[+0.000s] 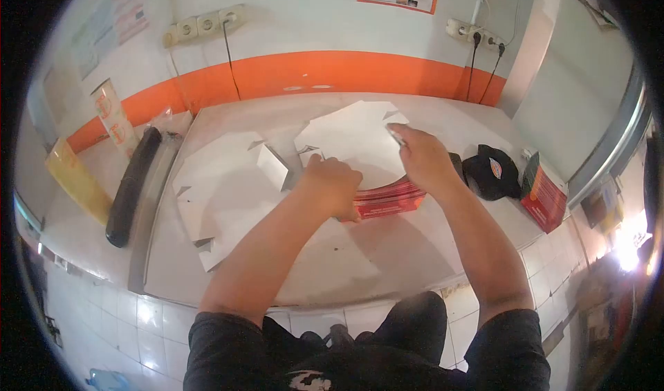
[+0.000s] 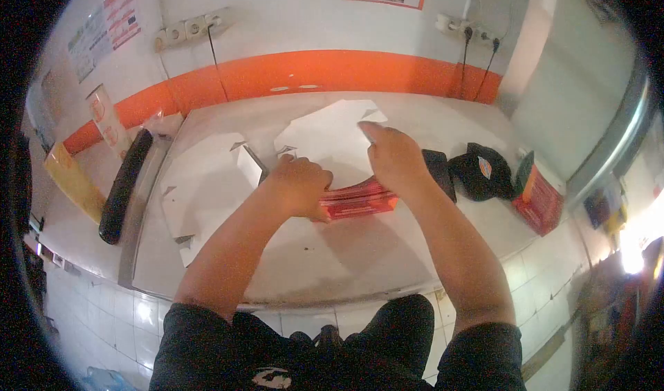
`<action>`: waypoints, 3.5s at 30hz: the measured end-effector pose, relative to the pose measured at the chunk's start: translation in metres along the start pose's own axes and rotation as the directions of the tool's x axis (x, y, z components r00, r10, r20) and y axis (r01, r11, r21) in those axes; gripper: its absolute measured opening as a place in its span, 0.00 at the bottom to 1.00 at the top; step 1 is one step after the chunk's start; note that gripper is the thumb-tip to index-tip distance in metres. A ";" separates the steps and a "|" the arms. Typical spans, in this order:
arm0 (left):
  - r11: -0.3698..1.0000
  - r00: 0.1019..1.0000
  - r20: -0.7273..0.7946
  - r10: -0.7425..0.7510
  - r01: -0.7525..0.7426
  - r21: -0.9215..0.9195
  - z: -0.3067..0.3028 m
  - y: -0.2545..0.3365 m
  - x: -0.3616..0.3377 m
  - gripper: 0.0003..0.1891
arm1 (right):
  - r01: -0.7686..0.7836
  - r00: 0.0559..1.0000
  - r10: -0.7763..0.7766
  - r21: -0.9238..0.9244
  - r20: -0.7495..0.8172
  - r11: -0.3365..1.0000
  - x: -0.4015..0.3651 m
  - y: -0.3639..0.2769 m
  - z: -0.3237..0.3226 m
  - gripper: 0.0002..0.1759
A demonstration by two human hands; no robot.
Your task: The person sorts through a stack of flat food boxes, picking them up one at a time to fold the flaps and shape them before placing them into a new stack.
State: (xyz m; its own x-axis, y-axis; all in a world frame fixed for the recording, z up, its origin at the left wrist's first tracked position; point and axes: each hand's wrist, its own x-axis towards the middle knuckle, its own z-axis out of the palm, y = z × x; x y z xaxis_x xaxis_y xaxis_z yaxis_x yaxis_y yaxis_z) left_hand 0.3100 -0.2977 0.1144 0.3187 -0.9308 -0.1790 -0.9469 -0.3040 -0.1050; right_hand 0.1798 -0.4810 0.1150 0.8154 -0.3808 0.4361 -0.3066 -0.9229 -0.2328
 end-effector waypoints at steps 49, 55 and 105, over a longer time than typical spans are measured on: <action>0.925 0.758 -0.549 -0.353 0.373 -0.079 -0.033 -0.138 -0.150 0.15 | 0.588 0.772 -0.501 0.138 -0.391 0.797 -0.007 -0.104 -0.111 0.39; 0.997 0.304 -0.952 -0.027 -0.064 -0.048 -0.117 -0.049 -0.167 0.13 | 0.402 0.731 -0.353 -0.049 -0.584 0.914 0.026 -0.108 -0.070 0.24; 0.786 0.471 -0.882 0.019 -0.552 -0.278 -0.091 -0.060 -0.120 0.23 | 0.487 0.775 0.365 0.856 -0.515 0.174 0.051 -0.091 -0.086 0.28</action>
State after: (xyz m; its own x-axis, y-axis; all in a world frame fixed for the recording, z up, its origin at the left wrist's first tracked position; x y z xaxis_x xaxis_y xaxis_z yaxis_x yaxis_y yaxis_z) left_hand 0.3245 -0.1859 0.2314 0.0936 -0.6233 0.7764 -0.9324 0.2185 0.2879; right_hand 0.2068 -0.4214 0.2326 0.2672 -0.6613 0.7009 0.7639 -0.2980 -0.5724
